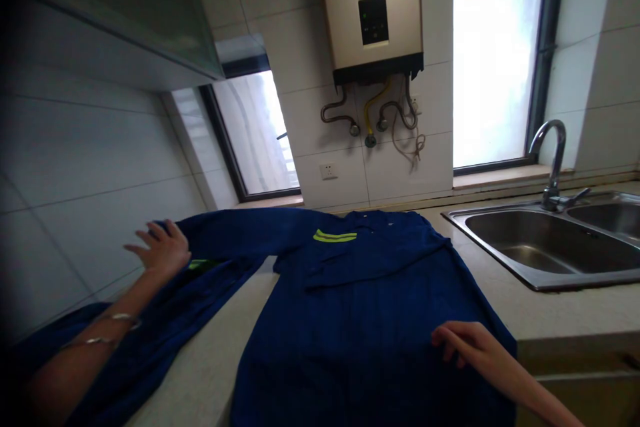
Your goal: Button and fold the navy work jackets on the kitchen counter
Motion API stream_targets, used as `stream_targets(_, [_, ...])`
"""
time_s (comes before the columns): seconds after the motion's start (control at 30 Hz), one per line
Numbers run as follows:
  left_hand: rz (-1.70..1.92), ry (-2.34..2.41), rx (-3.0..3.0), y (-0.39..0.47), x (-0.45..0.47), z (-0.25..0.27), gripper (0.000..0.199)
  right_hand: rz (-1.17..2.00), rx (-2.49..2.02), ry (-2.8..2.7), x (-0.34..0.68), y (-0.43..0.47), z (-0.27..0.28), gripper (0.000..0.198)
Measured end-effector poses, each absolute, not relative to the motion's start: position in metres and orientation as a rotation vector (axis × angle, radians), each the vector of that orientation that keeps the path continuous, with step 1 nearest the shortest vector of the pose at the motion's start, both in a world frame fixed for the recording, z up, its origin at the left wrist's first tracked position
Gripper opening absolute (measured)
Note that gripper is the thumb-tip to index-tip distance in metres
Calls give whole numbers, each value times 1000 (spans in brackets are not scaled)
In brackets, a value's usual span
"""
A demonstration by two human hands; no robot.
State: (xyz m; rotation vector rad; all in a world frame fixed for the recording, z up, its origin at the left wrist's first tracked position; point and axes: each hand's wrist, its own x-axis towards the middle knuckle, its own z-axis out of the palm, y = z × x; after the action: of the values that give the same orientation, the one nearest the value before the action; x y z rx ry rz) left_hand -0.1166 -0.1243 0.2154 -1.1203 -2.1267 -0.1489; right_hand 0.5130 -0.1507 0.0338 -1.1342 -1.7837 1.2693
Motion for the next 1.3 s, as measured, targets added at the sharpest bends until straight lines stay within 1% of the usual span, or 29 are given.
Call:
stream_targets(0.07, [-61, -2147, -1212, -115, -112, 194, 53, 1284, -1170, -1773, 518, -149, 29, 46])
stream_targets(0.13, [-32, -2117, -1550, -101, -87, 163, 42, 1295, -1171, -1792, 517, -151, 28, 46])
stream_targets(0.23, [-165, -1928, -2166, -80, -35, 118, 38, 1287, -1152, -1852, 507, -156, 30, 45])
stream_targets(0.3, [-284, -1771, -2402, -68, -3, 92, 38, 1284, -1140, -1894, 499, -161, 31, 46])
stream_targets(0.4, [-348, -1654, -2504, -51, 30, 64, 41, 1305, -1125, -1946, 489, -170, 29, 48])
stream_targets(0.53, [-295, -1758, -2412, -34, 54, 41, 37, 1372, -1099, -1923, 482, -181, 19, 50])
stream_targets(0.63, [-179, -1773, -2297, -30, 67, 40, 28, 1427, -1080, -1894, 481, -185, 12, 51])
stream_targets(0.73, [-144, -1735, -2240, -39, 89, 54, 30, 1449, -1074, -1846, 475, -187, 9, 53])
stream_targets(0.87, [-359, -1454, -2204, -77, 150, 80, 26, 1548, -1092, -1651, 449, -189, 12, 58])
stream_targets(1.0, [-521, -1083, -2420, -137, 225, 83, 19, 1709, -966, -1442, 415, -189, 15, 69])
stream_targets(1.07, [-606, -929, -2552, -164, 250, 79, 16, 1668, -921, -1397, 404, -190, 16, 68])
stream_targets(1.13, [-728, -904, -2671, -184, 263, 79, 15, 1594, -922, -1383, 399, -192, 19, 64])
stream_targets(1.2, [-888, -1007, -2789, -195, 266, 84, 16, 1505, -930, -1429, 400, -196, 24, 62])
stream_targets(1.3, [-1162, -1331, -2972, -201, 263, 98, 21, 1293, -983, -1666, 406, -203, 32, 63])
